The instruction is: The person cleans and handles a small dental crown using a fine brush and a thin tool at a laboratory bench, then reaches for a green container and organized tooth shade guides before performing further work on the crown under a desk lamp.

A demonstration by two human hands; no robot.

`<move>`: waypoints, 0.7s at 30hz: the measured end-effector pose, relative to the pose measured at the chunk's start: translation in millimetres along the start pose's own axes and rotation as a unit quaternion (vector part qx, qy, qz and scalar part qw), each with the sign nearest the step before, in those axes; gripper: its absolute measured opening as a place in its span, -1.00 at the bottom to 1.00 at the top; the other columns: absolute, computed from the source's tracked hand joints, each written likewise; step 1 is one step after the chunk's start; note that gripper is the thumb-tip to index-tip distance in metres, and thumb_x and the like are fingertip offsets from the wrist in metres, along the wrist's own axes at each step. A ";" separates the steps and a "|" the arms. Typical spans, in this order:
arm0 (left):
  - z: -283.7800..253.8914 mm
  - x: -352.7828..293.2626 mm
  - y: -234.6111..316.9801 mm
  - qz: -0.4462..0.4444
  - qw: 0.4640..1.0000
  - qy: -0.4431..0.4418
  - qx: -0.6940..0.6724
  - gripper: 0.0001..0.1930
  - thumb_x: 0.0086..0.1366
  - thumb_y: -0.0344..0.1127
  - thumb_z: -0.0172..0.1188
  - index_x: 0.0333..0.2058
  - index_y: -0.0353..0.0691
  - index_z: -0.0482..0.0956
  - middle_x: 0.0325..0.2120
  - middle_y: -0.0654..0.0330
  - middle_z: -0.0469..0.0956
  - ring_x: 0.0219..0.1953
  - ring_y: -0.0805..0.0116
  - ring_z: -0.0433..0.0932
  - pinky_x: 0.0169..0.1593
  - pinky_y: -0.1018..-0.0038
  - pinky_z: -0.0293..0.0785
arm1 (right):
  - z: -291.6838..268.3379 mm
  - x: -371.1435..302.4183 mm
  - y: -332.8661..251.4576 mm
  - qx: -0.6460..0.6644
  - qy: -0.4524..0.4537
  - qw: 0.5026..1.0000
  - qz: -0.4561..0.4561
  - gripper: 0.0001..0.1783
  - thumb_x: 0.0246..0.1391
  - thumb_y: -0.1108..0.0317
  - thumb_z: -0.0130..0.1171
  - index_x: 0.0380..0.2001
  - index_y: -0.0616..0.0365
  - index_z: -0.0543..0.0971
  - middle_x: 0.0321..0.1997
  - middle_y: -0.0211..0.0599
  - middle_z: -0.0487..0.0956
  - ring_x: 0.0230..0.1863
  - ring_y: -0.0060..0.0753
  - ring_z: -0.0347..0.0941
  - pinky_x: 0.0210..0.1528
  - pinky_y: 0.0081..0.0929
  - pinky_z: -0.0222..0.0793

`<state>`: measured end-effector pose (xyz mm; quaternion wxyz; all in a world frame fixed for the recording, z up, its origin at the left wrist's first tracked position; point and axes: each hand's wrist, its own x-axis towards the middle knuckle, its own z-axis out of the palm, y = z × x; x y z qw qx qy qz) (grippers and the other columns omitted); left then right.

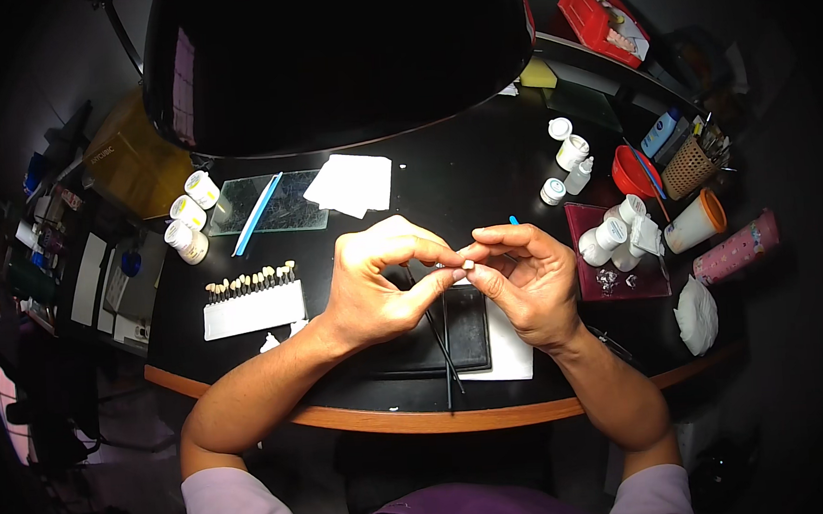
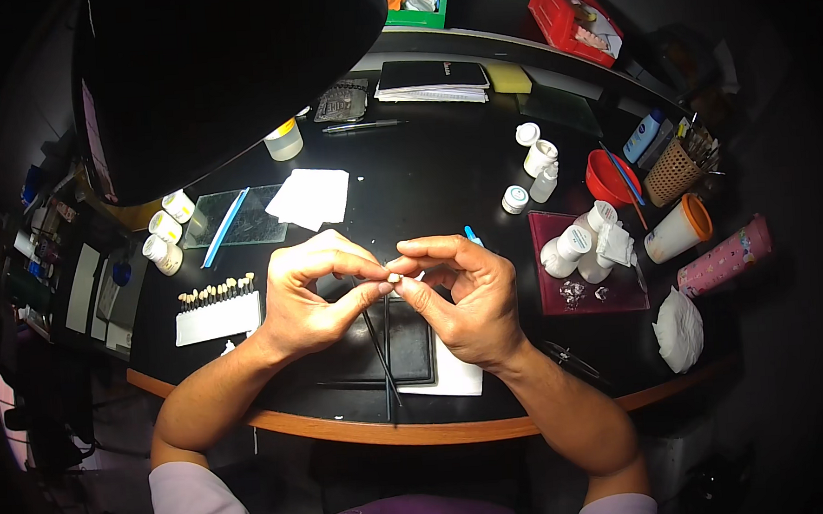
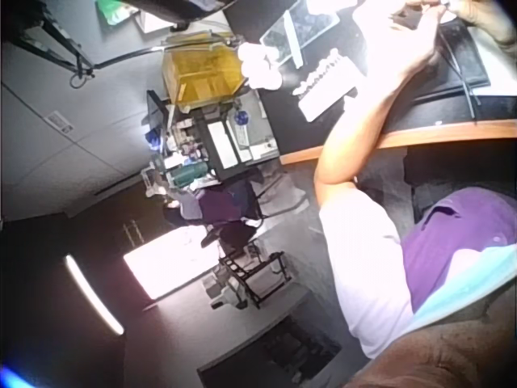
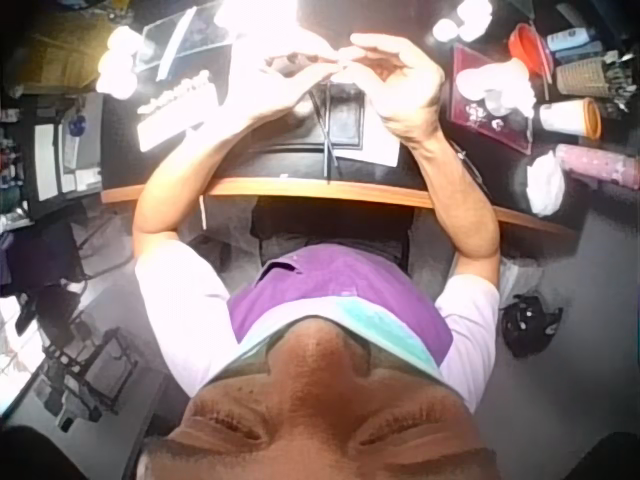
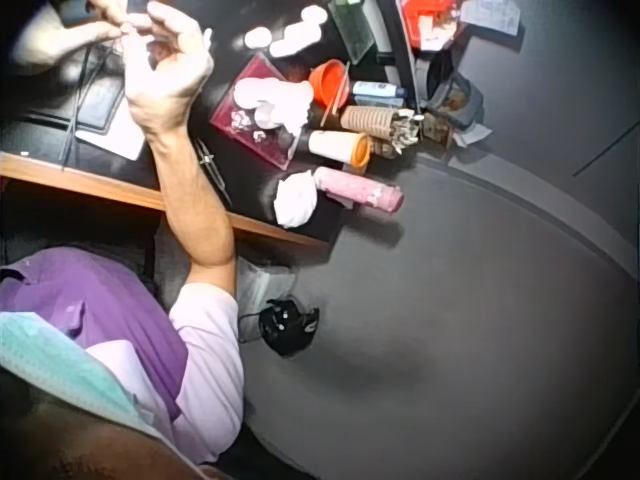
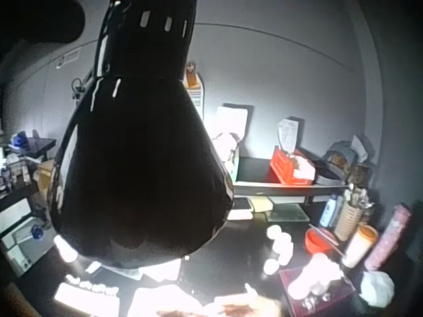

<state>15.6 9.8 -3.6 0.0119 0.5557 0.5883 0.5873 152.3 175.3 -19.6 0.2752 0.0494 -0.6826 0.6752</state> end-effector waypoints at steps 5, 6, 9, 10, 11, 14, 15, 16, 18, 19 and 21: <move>-0.3 -0.8 -1.9 0.005 1.000 0.000 0.001 -0.87 0.15 -0.56 0.50 -0.31 -0.26 0.78 -0.38 0.16 0.75 -0.32 0.43 0.69 -0.21 0.54 0.56 | 0.9 0.3 0.3 0.000 0.003 1.000 0.001 -0.65 0.19 0.67 0.32 0.05 0.32 0.59 -0.07 -0.15 0.70 -0.01 -0.44 0.68 0.05 -0.51 0.63; -0.6 -1.0 -1.7 0.005 1.000 0.000 0.001 -0.87 0.15 -0.56 0.50 -0.31 -0.26 0.78 -0.38 0.16 0.75 -0.32 0.43 0.69 -0.21 0.54 0.56 | 1.3 0.4 0.4 0.000 0.002 1.000 -0.002 -0.65 0.18 0.67 0.32 0.05 0.32 0.60 -0.07 -0.16 0.70 -0.01 -0.44 0.68 0.04 -0.51 0.63; -0.2 -0.5 -1.7 -0.002 1.000 0.001 -0.004 -0.87 0.15 -0.55 0.50 -0.31 -0.26 0.78 -0.38 0.17 0.74 -0.33 0.46 0.67 -0.25 0.56 0.52 | 1.4 0.5 0.8 0.004 0.004 1.000 -0.001 -0.65 0.18 0.68 0.33 0.04 0.31 0.61 -0.07 -0.16 0.70 -0.02 -0.44 0.67 0.04 -0.51 0.63; -0.2 -0.4 -1.7 0.001 1.000 0.000 -0.002 -0.87 0.15 -0.55 0.50 -0.31 -0.25 0.78 -0.38 0.18 0.74 -0.34 0.47 0.67 -0.27 0.57 0.50 | 1.6 0.5 0.8 0.004 0.005 1.000 -0.001 -0.65 0.18 0.68 0.33 0.04 0.31 0.61 -0.07 -0.16 0.70 -0.02 -0.44 0.67 0.04 -0.51 0.63; -0.2 -0.4 -1.8 0.004 1.000 0.000 0.001 -0.87 0.16 -0.55 0.50 -0.31 -0.25 0.78 -0.38 0.19 0.74 -0.34 0.48 0.66 -0.28 0.58 0.49 | 1.9 0.4 0.8 0.003 0.007 1.000 -0.001 -0.65 0.18 0.68 0.33 0.04 0.31 0.61 -0.08 -0.17 0.70 -0.02 -0.45 0.67 0.04 -0.51 0.63; 0.2 -1.2 -2.4 -0.003 1.000 -0.001 0.001 -0.88 0.16 -0.54 0.50 -0.31 -0.24 0.77 -0.37 0.20 0.75 -0.35 0.49 0.65 -0.29 0.58 0.47 | 2.0 0.0 1.6 0.003 0.011 1.000 -0.002 -0.65 0.18 0.68 0.33 0.04 0.31 0.61 -0.08 -0.17 0.70 -0.02 -0.45 0.67 0.04 -0.51 0.63; 0.1 -1.6 -2.5 -0.003 1.000 -0.001 0.000 -0.88 0.16 -0.54 0.50 -0.31 -0.24 0.77 -0.37 0.20 0.75 -0.35 0.49 0.65 -0.29 0.58 0.47 | 1.8 -0.1 1.7 0.004 0.012 1.000 -0.003 -0.65 0.17 0.68 0.33 0.04 0.31 0.61 -0.09 -0.18 0.70 -0.02 -0.45 0.67 0.04 -0.51 0.63; -0.3 -2.2 -2.2 -0.011 1.000 -0.004 0.007 -0.88 0.17 -0.53 0.50 -0.31 -0.24 0.77 -0.37 0.21 0.75 -0.35 0.50 0.64 -0.30 0.57 0.45 | 1.5 -0.3 1.5 0.004 0.012 1.000 -0.003 -0.65 0.17 0.68 0.33 0.04 0.31 0.61 -0.09 -0.18 0.70 -0.02 -0.45 0.67 0.04 -0.51 0.63; 0.1 -2.0 -2.0 -0.019 1.000 -0.007 0.014 -0.89 0.17 -0.51 0.50 -0.31 -0.23 0.77 -0.36 0.21 0.75 -0.35 0.50 0.63 -0.31 0.56 0.42 | 1.0 -0.4 1.0 -0.001 0.016 1.000 -0.005 -0.65 0.17 0.69 0.33 0.03 0.31 0.61 -0.09 -0.17 0.70 -0.02 -0.43 0.68 0.04 -0.51 0.64; 0.8 -1.6 -2.7 -0.020 1.000 0.000 0.018 -0.89 0.16 -0.48 0.51 -0.32 -0.20 0.78 -0.39 0.23 0.75 -0.37 0.49 0.65 -0.36 0.56 0.42 | 0.8 -0.4 0.9 -0.001 0.017 1.000 -0.005 -0.65 0.17 0.69 0.33 0.03 0.31 0.61 -0.09 -0.17 0.70 -0.02 -0.43 0.68 0.04 -0.51 0.64; 1.7 -1.4 -3.9 -0.021 1.000 0.008 0.021 -0.89 0.14 -0.44 0.51 -0.33 -0.17 0.79 -0.41 0.24 0.75 -0.39 0.49 0.66 -0.41 0.56 0.41 | 0.8 -0.4 0.7 -0.006 0.019 1.000 -0.007 -0.65 0.16 0.69 0.33 0.03 0.32 0.60 -0.10 -0.15 0.70 -0.02 -0.41 0.69 0.04 -0.50 0.65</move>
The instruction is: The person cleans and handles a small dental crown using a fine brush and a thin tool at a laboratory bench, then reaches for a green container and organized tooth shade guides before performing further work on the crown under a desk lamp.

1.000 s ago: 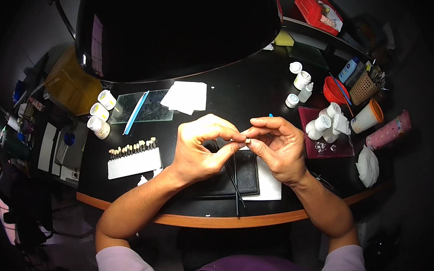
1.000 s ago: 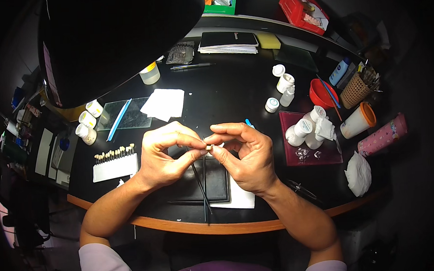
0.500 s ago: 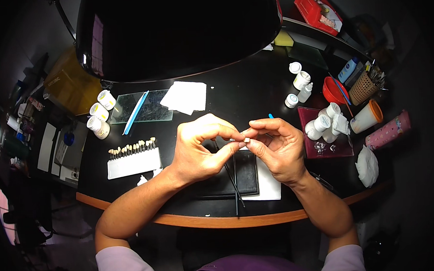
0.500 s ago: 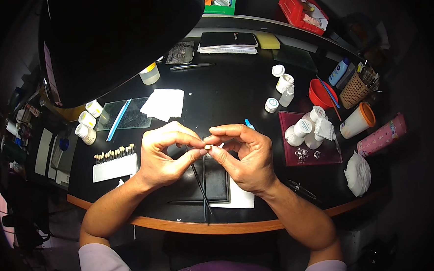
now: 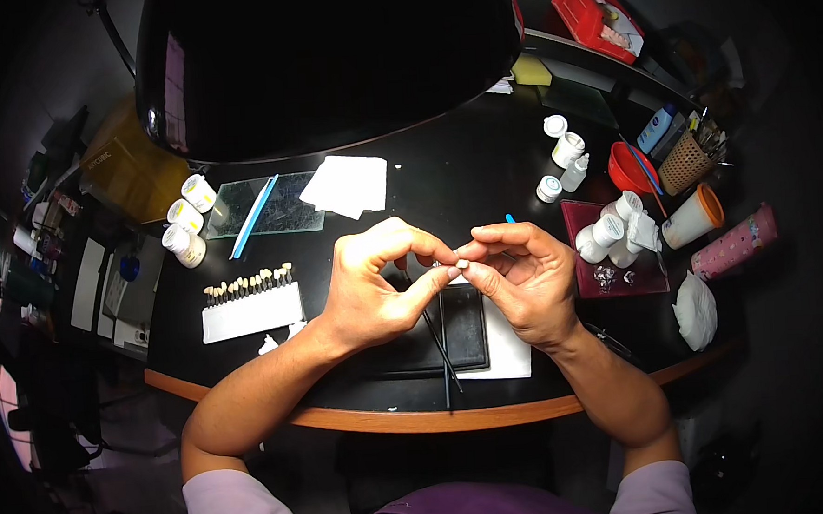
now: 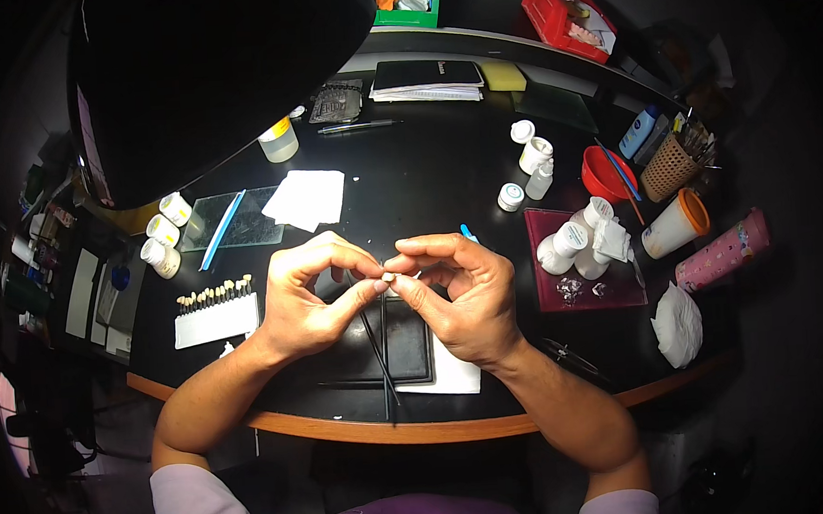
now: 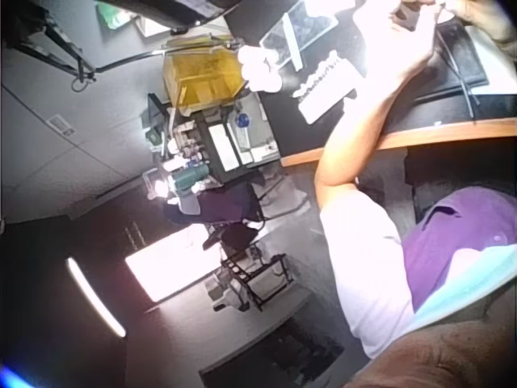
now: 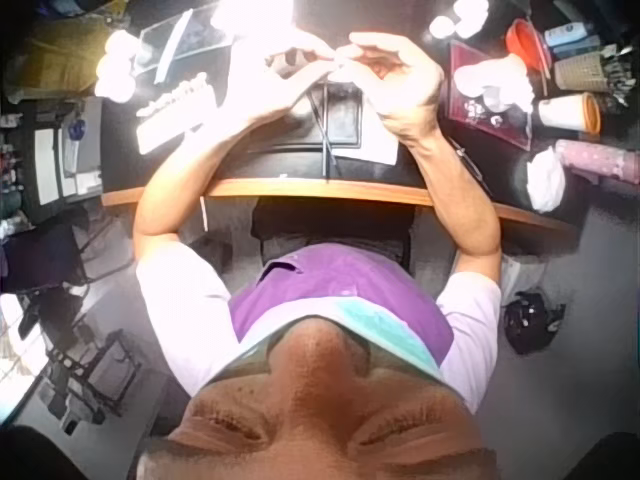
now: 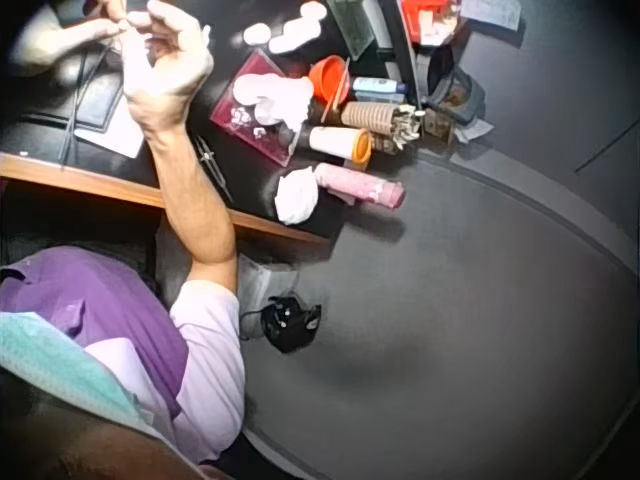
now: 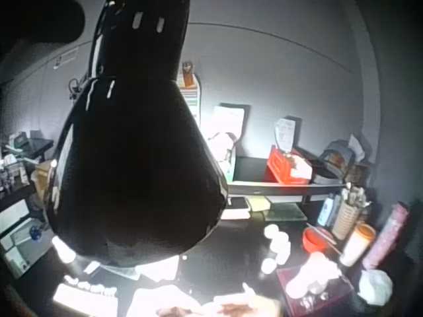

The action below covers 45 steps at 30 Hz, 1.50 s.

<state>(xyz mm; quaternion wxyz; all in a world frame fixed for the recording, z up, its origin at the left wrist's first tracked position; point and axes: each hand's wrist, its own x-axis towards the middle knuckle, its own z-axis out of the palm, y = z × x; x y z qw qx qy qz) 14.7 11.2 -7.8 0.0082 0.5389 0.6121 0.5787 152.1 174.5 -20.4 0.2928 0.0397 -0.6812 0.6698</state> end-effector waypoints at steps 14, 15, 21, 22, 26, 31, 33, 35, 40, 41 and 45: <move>-0.5 -1.2 0.4 -0.007 1.000 0.007 0.003 -0.90 0.17 -0.40 0.52 -0.33 -0.18 0.78 -0.42 0.24 0.75 -0.40 0.49 0.66 -0.41 0.54 0.41 | 3.1 -1.4 -2.4 -0.046 0.014 0.998 -0.046 -0.62 0.14 0.69 0.35 0.04 0.32 0.60 -0.12 -0.10 0.73 -0.06 -0.40 0.71 -0.01 -0.52 0.66; -0.6 -1.4 0.5 -0.007 1.000 0.007 0.003 -0.90 0.17 -0.40 0.52 -0.33 -0.18 0.78 -0.42 0.24 0.75 -0.40 0.49 0.66 -0.41 0.54 0.41 | 3.3 -1.4 -2.7 -0.057 0.015 0.997 -0.055 -0.62 0.14 0.69 0.35 0.03 0.32 0.60 -0.12 -0.10 0.73 -0.07 -0.40 0.71 -0.02 -0.52 0.66; -0.2 -0.9 -0.9 0.013 1.000 0.011 -0.002 -0.90 0.16 -0.42 0.52 -0.33 -0.19 0.79 -0.42 0.23 0.76 -0.41 0.48 0.66 -0.43 0.55 0.42 | 3.4 -2.2 -2.4 -0.071 0.019 0.995 -0.070 -0.61 0.12 0.70 0.35 0.03 0.31 0.60 -0.14 -0.10 0.74 -0.09 -0.40 0.72 -0.04 -0.52 0.66; -0.4 -0.7 -0.6 0.017 1.000 0.009 -0.001 -0.89 0.15 -0.43 0.52 -0.33 -0.19 0.79 -0.41 0.23 0.76 -0.41 0.48 0.66 -0.44 0.55 0.43 | 3.6 -2.2 -2.6 -0.071 0.019 0.995 -0.070 -0.61 0.12 0.70 0.35 0.03 0.31 0.60 -0.14 -0.10 0.74 -0.09 -0.40 0.72 -0.04 -0.52 0.66; 0.0 -0.3 0.6 0.029 1.000 0.009 -0.005 -0.88 0.14 -0.43 0.52 -0.33 -0.20 0.79 -0.41 0.22 0.77 -0.41 0.48 0.67 -0.44 0.56 0.43 | 3.8 -1.8 -3.7 -0.077 0.020 0.994 -0.075 -0.61 0.12 0.71 0.34 0.03 0.31 0.61 -0.13 -0.11 0.74 -0.09 -0.40 0.72 -0.04 -0.52 0.66; -0.4 -0.1 2.0 0.031 0.999 0.007 -0.006 -0.88 0.15 -0.42 0.52 -0.32 -0.20 0.79 -0.42 0.21 0.76 -0.41 0.48 0.66 -0.44 0.56 0.42 | 3.5 -1.3 -3.9 -0.088 0.015 0.991 -0.096 -0.61 0.11 0.71 0.35 0.03 0.31 0.61 -0.15 -0.12 0.74 -0.09 -0.40 0.72 -0.05 -0.52 0.66; -0.8 0.2 2.0 0.026 1.000 0.006 -0.006 -0.88 0.16 -0.42 0.52 -0.31 -0.20 0.80 -0.42 0.20 0.76 -0.41 0.48 0.66 -0.44 0.56 0.41 | 3.4 -1.7 -3.6 -0.098 0.016 0.990 -0.103 -0.61 0.11 0.70 0.36 0.02 0.31 0.61 -0.16 -0.13 0.74 -0.10 -0.40 0.72 -0.07 -0.52 0.67; -2.9 0.0 2.3 0.018 1.000 0.004 -0.002 -0.88 0.18 -0.41 0.50 -0.29 -0.20 0.81 -0.43 0.20 0.76 -0.42 0.48 0.66 -0.44 0.56 0.39 | 4.8 -1.0 -5.1 -0.097 0.012 0.989 -0.111 -0.62 0.11 0.69 0.37 0.02 0.30 0.62 -0.16 -0.13 0.74 -0.10 -0.40 0.72 -0.08 -0.52 0.67; -2.0 0.3 1.1 0.018 1.000 0.004 -0.008 -0.88 0.20 -0.41 0.49 -0.27 -0.20 0.82 -0.43 0.19 0.76 -0.42 0.49 0.65 -0.44 0.56 0.38 | 3.8 -1.1 -7.9 -0.113 0.007 0.985 -0.130 -0.61 0.10 0.68 0.39 0.02 0.29 0.62 -0.17 -0.14 0.74 -0.12 -0.41 0.72 -0.10 -0.53 0.66; -2.4 0.0 0.8 0.018 1.000 0.002 -0.005 -0.88 0.20 -0.41 0.49 -0.27 -0.20 0.82 -0.43 0.19 0.76 -0.43 0.49 0.65 -0.44 0.56 0.38 | 4.1 -1.0 -7.3 -0.116 0.008 0.984 -0.132 -0.61 0.10 0.67 0.40 0.02 0.29 0.62 -0.18 -0.15 0.74 -0.12 -0.41 0.72 -0.11 -0.54 0.66; -1.3 0.3 0.7 0.015 1.000 -0.001 -0.006 -0.88 0.20 -0.41 0.49 -0.27 -0.20 0.82 -0.42 0.18 0.77 -0.42 0.48 0.65 -0.44 0.57 0.39 | 3.5 -0.6 -9.2 -0.125 0.011 0.983 -0.136 -0.60 0.09 0.67 0.41 0.02 0.28 0.62 -0.20 -0.17 0.75 -0.14 -0.43 0.72 -0.16 -0.57 0.65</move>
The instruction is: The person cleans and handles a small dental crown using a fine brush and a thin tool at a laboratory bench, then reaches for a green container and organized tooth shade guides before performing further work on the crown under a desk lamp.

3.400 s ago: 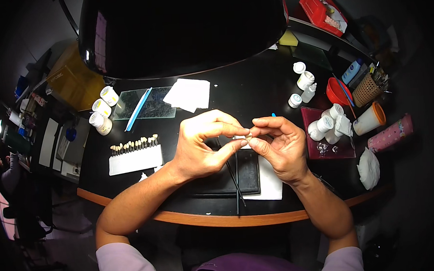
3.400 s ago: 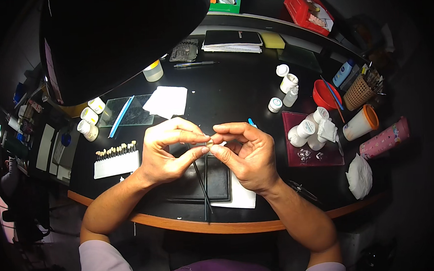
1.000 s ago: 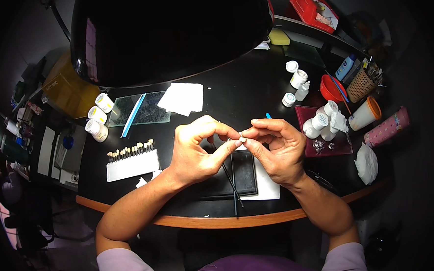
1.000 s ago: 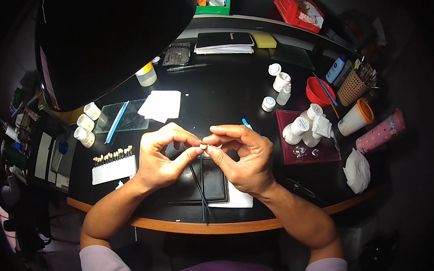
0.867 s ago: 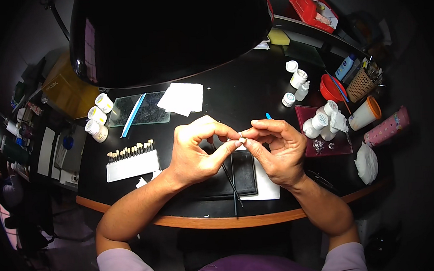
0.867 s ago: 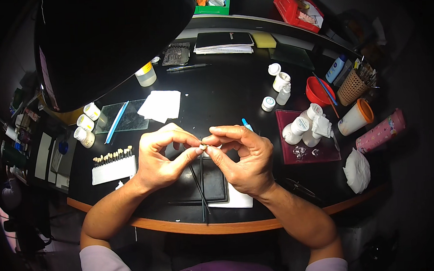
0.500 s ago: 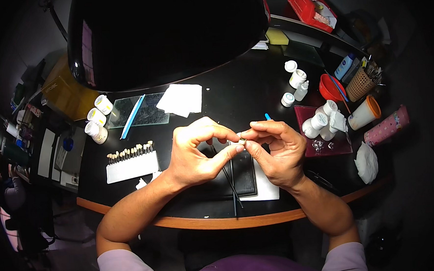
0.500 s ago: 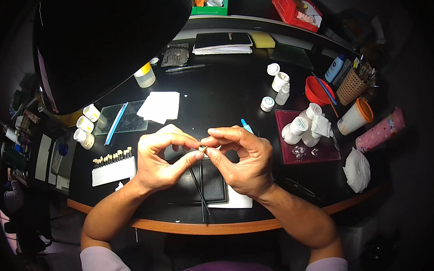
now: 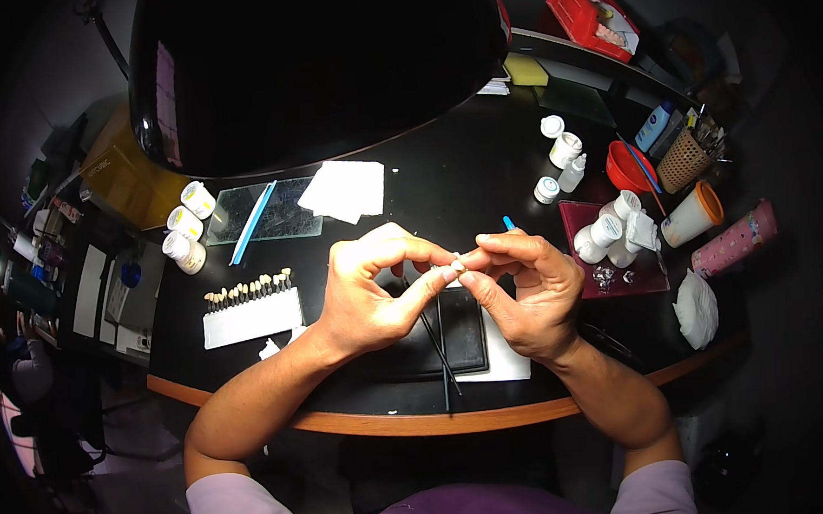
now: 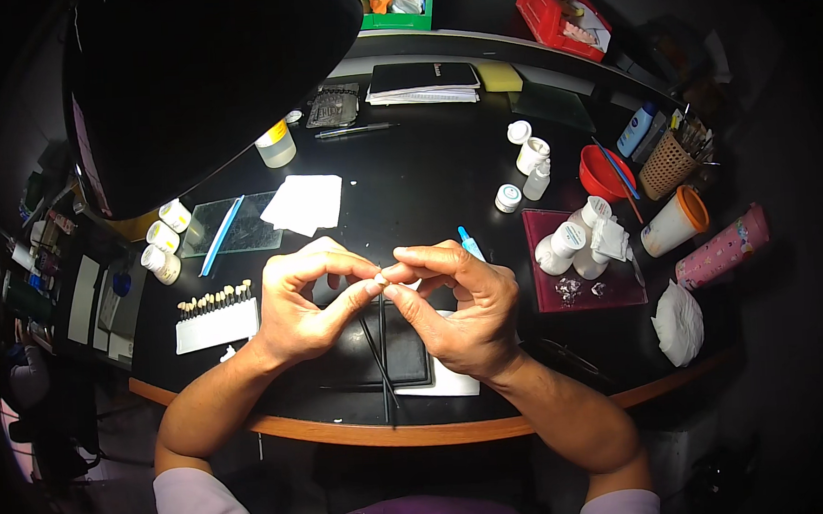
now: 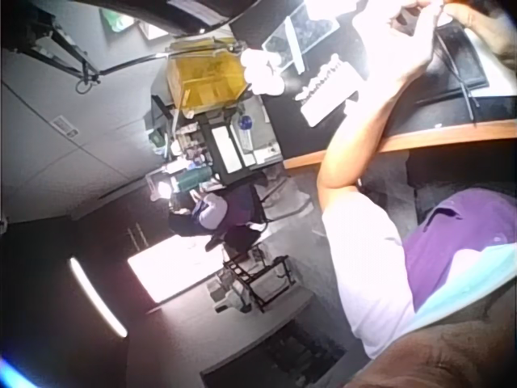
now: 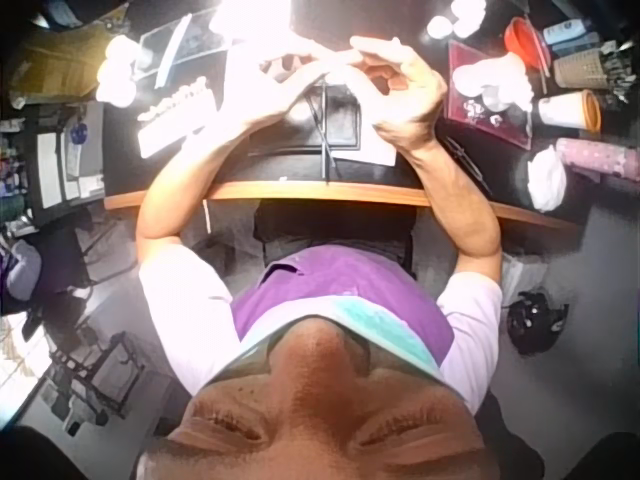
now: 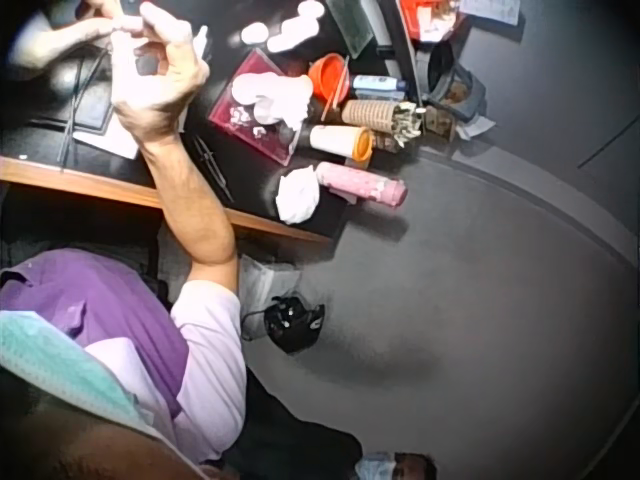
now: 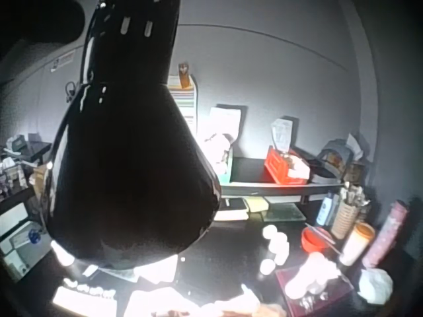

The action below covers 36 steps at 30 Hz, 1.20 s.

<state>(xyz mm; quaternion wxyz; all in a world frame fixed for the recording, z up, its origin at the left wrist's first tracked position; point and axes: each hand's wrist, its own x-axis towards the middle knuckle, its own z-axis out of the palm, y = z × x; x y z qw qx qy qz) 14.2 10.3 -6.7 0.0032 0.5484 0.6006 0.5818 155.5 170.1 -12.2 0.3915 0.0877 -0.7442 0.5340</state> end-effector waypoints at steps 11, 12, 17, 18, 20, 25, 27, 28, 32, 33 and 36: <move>0.0 -1.2 -0.1 -0.016 1.000 -0.002 -0.012 -0.87 0.20 -0.46 0.45 -0.26 -0.21 0.80 -0.38 0.19 0.77 -0.42 0.49 0.64 -0.45 0.58 0.41 | 0.3 1.0 1.8 -0.009 -0.001 1.000 -0.015 -0.57 0.05 0.69 0.42 0.02 0.26 0.62 -0.22 -0.18 0.77 -0.17 -0.46 0.71 -0.21 -0.60 0.63; 0.2 -1.2 -0.3 -0.016 1.000 -0.002 -0.012 -0.87 0.20 -0.46 0.45 -0.26 -0.21 0.80 -0.38 0.19 0.77 -0.42 0.49 0.64 -0.45 0.58 0.41 | 0.2 1.3 2.1 -0.012 -0.002 1.000 -0.017 -0.57 0.05 0.69 0.42 0.01 0.26 0.62 -0.22 -0.17 0.77 -0.18 -0.47 0.71 -0.21 -0.61 0.63; -0.6 -1.8 1.4 -0.008 1.000 -0.001 -0.017 -0.85 0.18 -0.50 0.44 -0.25 -0.22 0.79 -0.36 0.19 0.77 -0.39 0.48 0.66 -0.43 0.58 0.43 | 1.4 2.3 1.5 -0.006 -0.004 1.000 -0.020 -0.58 0.04 0.70 0.41 0.00 0.26 0.62 -0.23 -0.18 0.77 -0.17 -0.47 0.71 -0.23 -0.62 0.63; -1.3 -2.5 1.3 -0.008 1.000 0.000 -0.016 -0.85 0.18 -0.50 0.44 -0.25 -0.22 0.79 -0.36 0.19 0.77 -0.39 0.48 0.66 -0.43 0.58 0.43 | 2.0 2.4 1.4 -0.005 -0.005 1.000 -0.020 -0.59 0.04 0.71 0.41 -0.01 0.26 0.63 -0.23 -0.18 0.77 -0.17 -0.47 0.71 -0.23 -0.62 0.63; -0.3 -2.3 -0.2 -0.003 1.000 -0.001 -0.016 -0.85 0.18 -0.51 0.44 -0.25 -0.21 0.79 -0.34 0.19 0.77 -0.37 0.47 0.67 -0.42 0.57 0.44 | 1.2 1.3 2.5 -0.006 -0.004 1.000 -0.017 -0.58 0.04 0.71 0.41 -0.01 0.26 0.63 -0.23 -0.18 0.76 -0.16 -0.46 0.71 -0.23 -0.62 0.63; -0.3 -0.6 4.5 0.012 1.000 0.002 -0.013 -0.85 0.17 -0.53 0.44 -0.26 -0.21 0.78 -0.34 0.20 0.77 -0.36 0.46 0.67 -0.41 0.56 0.45 | -0.6 0.9 2.7 -0.020 -0.008 1.000 -0.021 -0.57 0.03 0.72 0.40 0.00 0.27 0.63 -0.20 -0.17 0.75 -0.15 -0.44 0.71 -0.23 -0.61 0.63; -0.3 -0.1 5.3 0.020 1.000 0.004 -0.010 -0.85 0.16 -0.53 0.44 -0.27 -0.21 0.78 -0.34 0.19 0.77 -0.35 0.46 0.68 -0.41 0.56 0.45 | -0.4 1.6 -0.2 -0.018 -0.011 1.000 -0.017 -0.56 0.03 0.71 0.41 0.01 0.27 0.63 -0.20 -0.15 0.74 -0.15 -0.42 0.71 -0.23 -0.60 0.64; -0.8 0.0 4.8 0.027 1.000 0.006 -0.013 -0.84 0.16 -0.54 0.44 -0.27 -0.21 0.78 -0.34 0.19 0.77 -0.35 0.46 0.68 -0.41 0.56 0.45 | 0.1 1.7 -0.1 -0.018 -0.011 1.000 -0.018 -0.56 0.03 0.71 0.41 0.01 0.27 0.63 -0.20 -0.15 0.74 -0.15 -0.42 0.71 -0.23 -0.60 0.64; -0.2 -1.1 2.5 0.048 0.999 0.012 -0.022 -0.83 0.15 -0.54 0.44 -0.26 -0.21 0.77 -0.34 0.19 0.77 -0.35 0.46 0.68 -0.40 0.57 0.45 | 1.2 0.2 -1.2 -0.001 -0.010 1.000 -0.005 -0.56 0.04 0.69 0.42 0.02 0.28 0.62 -0.20 -0.15 0.74 -0.13 -0.41 0.71 -0.22 -0.59 0.64; 0.0 -0.5 3.4 0.051 0.998 0.012 -0.024 -0.83 0.15 -0.54 0.44 -0.26 -0.21 0.77 -0.34 0.19 0.77 -0.35 0.46 0.68 -0.40 0.57 0.45 | 0.5 0.6 -1.6 0.003 -0.009 1.000 0.003 -0.56 0.04 0.68 0.42 0.03 0.28 0.62 -0.20 -0.15 0.73 -0.13 -0.41 0.71 -0.21 -0.59 0.64; -1.4 -2.3 4.7 0.016 1.000 0.015 -0.016 -0.82 0.14 -0.55 0.43 -0.26 -0.21 0.77 -0.34 0.19 0.76 -0.35 0.47 0.68 -0.39 0.57 0.45 | 1.9 0.2 -0.4 0.012 -0.013 1.000 0.006 -0.54 0.05 0.69 0.41 0.06 0.28 0.61 -0.19 -0.14 0.73 -0.11 -0.42 0.71 -0.20 -0.60 0.64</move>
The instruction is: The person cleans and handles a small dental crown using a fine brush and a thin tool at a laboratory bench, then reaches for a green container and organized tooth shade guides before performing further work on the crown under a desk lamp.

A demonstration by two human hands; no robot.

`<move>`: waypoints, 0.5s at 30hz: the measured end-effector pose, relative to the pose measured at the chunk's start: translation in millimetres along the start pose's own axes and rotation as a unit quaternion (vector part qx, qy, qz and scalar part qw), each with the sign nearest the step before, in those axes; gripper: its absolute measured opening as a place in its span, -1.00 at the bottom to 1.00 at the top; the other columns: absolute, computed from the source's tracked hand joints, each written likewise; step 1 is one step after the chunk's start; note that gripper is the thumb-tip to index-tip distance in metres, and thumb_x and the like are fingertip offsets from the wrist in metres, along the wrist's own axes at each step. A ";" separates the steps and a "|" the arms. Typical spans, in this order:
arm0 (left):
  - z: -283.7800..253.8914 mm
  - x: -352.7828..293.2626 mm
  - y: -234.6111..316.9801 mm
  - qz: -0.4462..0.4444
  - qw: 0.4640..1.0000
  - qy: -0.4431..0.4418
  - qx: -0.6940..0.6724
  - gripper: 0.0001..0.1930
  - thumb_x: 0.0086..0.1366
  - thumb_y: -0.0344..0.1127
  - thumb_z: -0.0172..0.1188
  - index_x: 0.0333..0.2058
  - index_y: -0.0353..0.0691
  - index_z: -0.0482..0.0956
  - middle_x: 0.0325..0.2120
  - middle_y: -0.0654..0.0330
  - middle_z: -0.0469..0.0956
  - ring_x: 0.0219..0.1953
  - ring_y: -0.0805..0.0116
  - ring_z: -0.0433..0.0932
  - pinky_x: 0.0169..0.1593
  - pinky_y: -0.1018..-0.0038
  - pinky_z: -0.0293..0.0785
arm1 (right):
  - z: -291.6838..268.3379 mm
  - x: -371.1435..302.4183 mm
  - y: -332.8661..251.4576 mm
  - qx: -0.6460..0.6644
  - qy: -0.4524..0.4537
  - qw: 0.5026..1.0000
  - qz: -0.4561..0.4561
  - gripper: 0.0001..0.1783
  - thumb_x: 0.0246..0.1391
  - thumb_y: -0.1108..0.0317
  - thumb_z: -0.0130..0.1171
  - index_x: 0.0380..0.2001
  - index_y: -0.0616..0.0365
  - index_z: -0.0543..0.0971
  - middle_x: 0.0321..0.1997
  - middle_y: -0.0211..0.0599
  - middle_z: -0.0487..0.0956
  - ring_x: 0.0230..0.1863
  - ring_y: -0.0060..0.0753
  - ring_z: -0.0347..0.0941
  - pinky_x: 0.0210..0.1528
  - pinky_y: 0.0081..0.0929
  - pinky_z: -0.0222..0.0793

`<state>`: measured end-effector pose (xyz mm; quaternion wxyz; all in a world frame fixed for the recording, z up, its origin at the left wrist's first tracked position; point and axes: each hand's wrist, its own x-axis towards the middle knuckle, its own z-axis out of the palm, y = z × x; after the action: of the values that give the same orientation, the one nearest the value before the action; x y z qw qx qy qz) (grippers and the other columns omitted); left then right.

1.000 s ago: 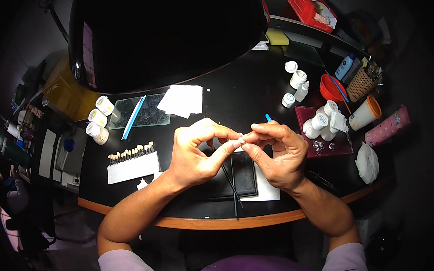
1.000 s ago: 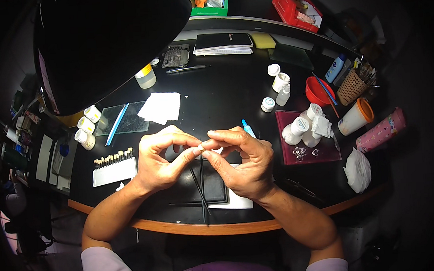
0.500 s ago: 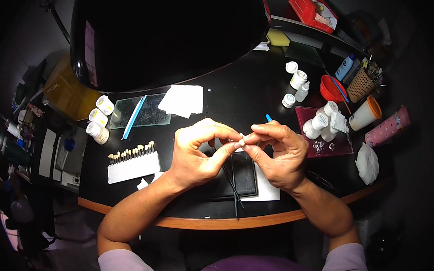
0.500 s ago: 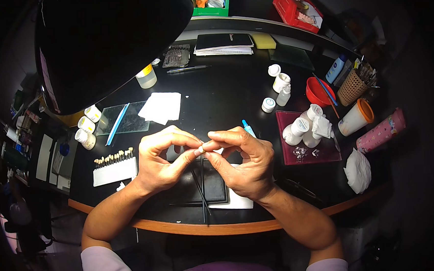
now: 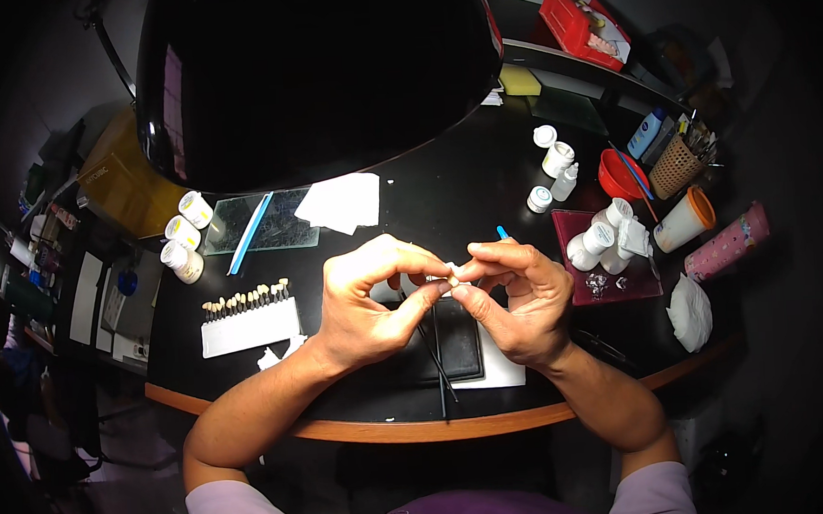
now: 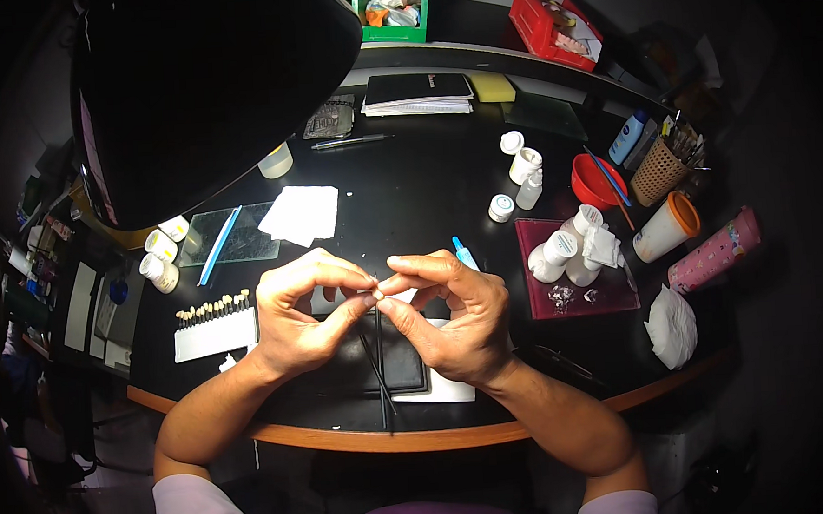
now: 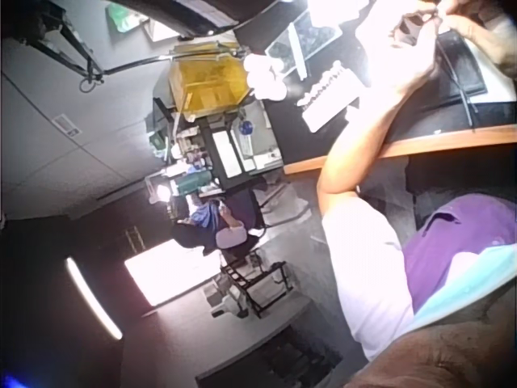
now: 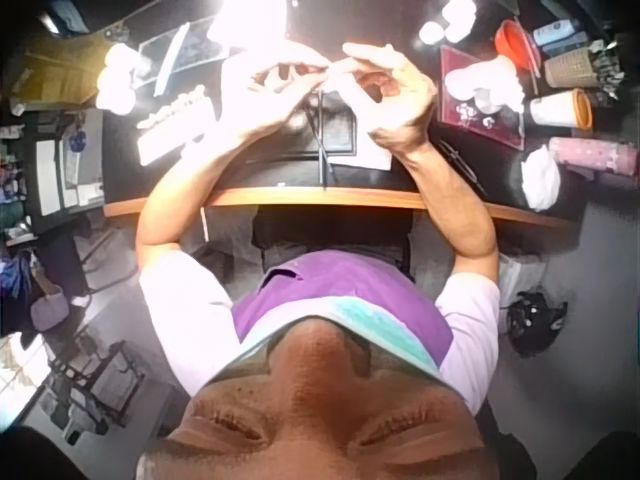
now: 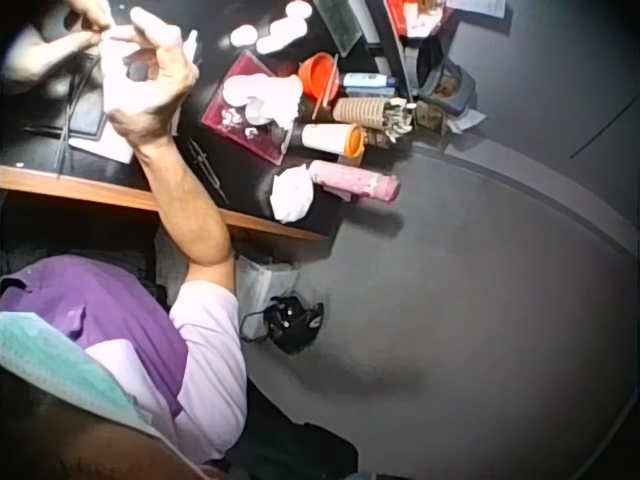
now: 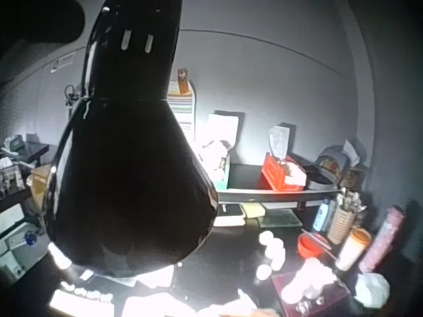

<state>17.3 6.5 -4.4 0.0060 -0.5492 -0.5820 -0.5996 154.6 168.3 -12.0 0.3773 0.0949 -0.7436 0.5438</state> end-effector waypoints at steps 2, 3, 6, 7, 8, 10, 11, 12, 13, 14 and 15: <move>0.2 0.0 -0.4 0.000 1.000 0.005 -0.002 -0.81 0.14 -0.56 0.43 -0.25 -0.21 0.77 -0.34 0.20 0.76 -0.34 0.47 0.68 -0.39 0.58 0.45 | 0.4 -0.1 -0.2 0.009 0.002 1.000 0.008 -0.52 0.05 0.69 0.41 0.07 0.28 0.60 -0.19 -0.15 0.73 -0.11 -0.42 0.71 -0.19 -0.61 0.64; -0.1 -0.1 0.0 -0.001 1.000 0.005 -0.002 -0.81 0.14 -0.56 0.43 -0.25 -0.21 0.77 -0.34 0.20 0.76 -0.34 0.47 0.68 -0.39 0.58 0.45 | 0.1 0.6 0.2 0.009 -0.001 1.000 0.003 -0.52 0.05 0.70 0.41 0.07 0.28 0.60 -0.19 -0.15 0.73 -0.11 -0.43 0.71 -0.19 -0.61 0.63; 1.6 1.2 0.1 0.008 1.000 0.008 -0.010 -0.81 0.14 -0.56 0.43 -0.25 -0.21 0.77 -0.34 0.19 0.76 -0.34 0.47 0.68 -0.39 0.57 0.45 | -2.3 -0.3 -0.2 0.008 -0.002 1.000 0.004 -0.51 0.05 0.70 0.42 0.08 0.28 0.59 -0.19 -0.16 0.73 -0.11 -0.44 0.71 -0.19 -0.62 0.63; 1.0 0.8 0.6 0.007 1.000 0.008 -0.009 -0.81 0.14 -0.56 0.43 -0.25 -0.21 0.77 -0.34 0.19 0.76 -0.34 0.47 0.68 -0.39 0.57 0.45 | -1.9 -0.7 0.6 0.013 -0.002 1.000 0.010 -0.51 0.05 0.70 0.42 0.08 0.27 0.59 -0.19 -0.17 0.73 -0.11 -0.44 0.71 -0.20 -0.62 0.63; 0.7 0.5 0.8 0.005 1.000 0.008 -0.008 -0.81 0.14 -0.56 0.43 -0.25 -0.21 0.77 -0.34 0.19 0.76 -0.34 0.47 0.68 -0.39 0.57 0.45 | -1.5 -0.8 1.0 0.014 -0.002 1.000 0.011 -0.51 0.05 0.70 0.42 0.08 0.27 0.59 -0.19 -0.17 0.73 -0.11 -0.44 0.71 -0.20 -0.62 0.63; 0.9 0.2 -0.2 0.004 1.000 0.009 -0.010 -0.81 0.14 -0.56 0.43 -0.25 -0.21 0.77 -0.34 0.20 0.76 -0.34 0.47 0.68 -0.38 0.57 0.45 | -1.2 -1.0 0.9 0.011 0.000 1.000 0.010 -0.50 0.05 0.69 0.44 0.08 0.27 0.59 -0.19 -0.17 0.73 -0.12 -0.44 0.71 -0.20 -0.62 0.63; 1.0 0.1 -0.4 0.004 1.000 0.010 -0.013 -0.81 0.14 -0.56 0.44 -0.25 -0.21 0.77 -0.34 0.20 0.76 -0.34 0.48 0.68 -0.38 0.56 0.45 | -0.9 -1.0 0.9 0.011 0.000 1.000 0.011 -0.50 0.05 0.69 0.44 0.08 0.27 0.59 -0.19 -0.17 0.73 -0.12 -0.44 0.71 -0.20 -0.62 0.63; 0.9 0.1 -0.3 0.004 1.000 0.009 -0.013 -0.81 0.14 -0.56 0.44 -0.25 -0.21 0.77 -0.34 0.20 0.76 -0.34 0.48 0.68 -0.38 0.56 0.45 | -0.4 -1.0 0.9 0.010 0.005 1.000 0.010 -0.50 0.04 0.68 0.44 0.08 0.27 0.59 -0.19 -0.17 0.73 -0.12 -0.43 0.71 -0.21 -0.62 0.63; 0.5 0.2 -0.2 0.004 1.000 0.008 -0.009 -0.81 0.15 -0.54 0.45 -0.23 -0.23 0.77 -0.34 0.19 0.76 -0.35 0.49 0.67 -0.38 0.57 0.44 | -0.2 -1.0 0.9 0.008 0.009 1.000 0.009 -0.50 0.04 0.68 0.45 0.08 0.27 0.59 -0.20 -0.17 0.73 -0.12 -0.43 0.71 -0.21 -0.62 0.63; 0.2 0.2 0.0 0.003 1.000 0.006 -0.005 -0.80 0.15 -0.53 0.46 -0.21 -0.24 0.76 -0.33 0.18 0.76 -0.36 0.49 0.67 -0.37 0.57 0.44 | -0.4 -1.1 0.8 0.008 0.009 1.000 0.009 -0.50 0.04 0.68 0.45 0.08 0.27 0.59 -0.20 -0.17 0.73 -0.12 -0.43 0.71 -0.21 -0.62 0.63; 0.1 -0.1 1.3 0.004 1.000 0.006 -0.005 -0.80 0.15 -0.53 0.46 -0.21 -0.24 0.76 -0.33 0.18 0.76 -0.36 0.49 0.67 -0.37 0.57 0.44 | -0.5 -1.2 0.5 0.006 0.009 1.000 0.013 -0.50 0.04 0.68 0.45 0.08 0.28 0.59 -0.20 -0.17 0.73 -0.12 -0.43 0.72 -0.21 -0.62 0.63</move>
<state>18.2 6.1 -3.6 0.0088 -0.5480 -0.5772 -0.6054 155.4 168.6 -13.1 0.3761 0.0825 -0.7382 0.5539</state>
